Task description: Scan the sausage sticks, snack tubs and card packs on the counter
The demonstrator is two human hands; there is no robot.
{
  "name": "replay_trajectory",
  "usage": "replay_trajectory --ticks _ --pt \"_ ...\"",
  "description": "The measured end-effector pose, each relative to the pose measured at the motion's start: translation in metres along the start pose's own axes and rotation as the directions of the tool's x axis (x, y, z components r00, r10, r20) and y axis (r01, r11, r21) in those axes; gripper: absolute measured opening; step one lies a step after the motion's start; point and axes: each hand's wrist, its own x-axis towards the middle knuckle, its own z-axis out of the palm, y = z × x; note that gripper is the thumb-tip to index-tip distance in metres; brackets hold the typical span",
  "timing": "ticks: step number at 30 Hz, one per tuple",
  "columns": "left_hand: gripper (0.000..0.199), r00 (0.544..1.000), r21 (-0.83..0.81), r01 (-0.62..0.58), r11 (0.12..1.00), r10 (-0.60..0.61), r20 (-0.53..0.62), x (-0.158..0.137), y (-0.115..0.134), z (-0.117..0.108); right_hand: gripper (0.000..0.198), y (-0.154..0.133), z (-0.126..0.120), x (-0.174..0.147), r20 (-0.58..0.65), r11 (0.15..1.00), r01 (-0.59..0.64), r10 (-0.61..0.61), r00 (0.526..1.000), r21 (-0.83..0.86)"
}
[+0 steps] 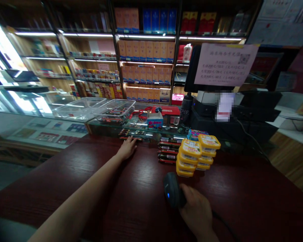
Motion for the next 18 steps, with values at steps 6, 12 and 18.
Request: replay_trajectory --ticks 6,12,18 --pt "0.026 0.954 -0.219 -0.27 0.937 0.23 -0.191 -0.029 0.09 0.0 0.03 -0.003 -0.007 0.0 -0.04 0.999 0.013 -0.012 0.999 0.035" --pt "0.025 0.929 -0.174 -0.358 0.917 0.331 -0.166 -0.024 0.149 0.004 0.031 -0.005 -0.013 0.002 0.016 1.0 -0.003 0.002 1.0 0.021" --pt "0.021 0.944 0.013 -0.319 0.948 0.319 -0.08 -0.014 0.179 0.007 0.03 -0.008 -0.016 0.006 0.08 0.998 -0.062 0.06 0.995 0.031"
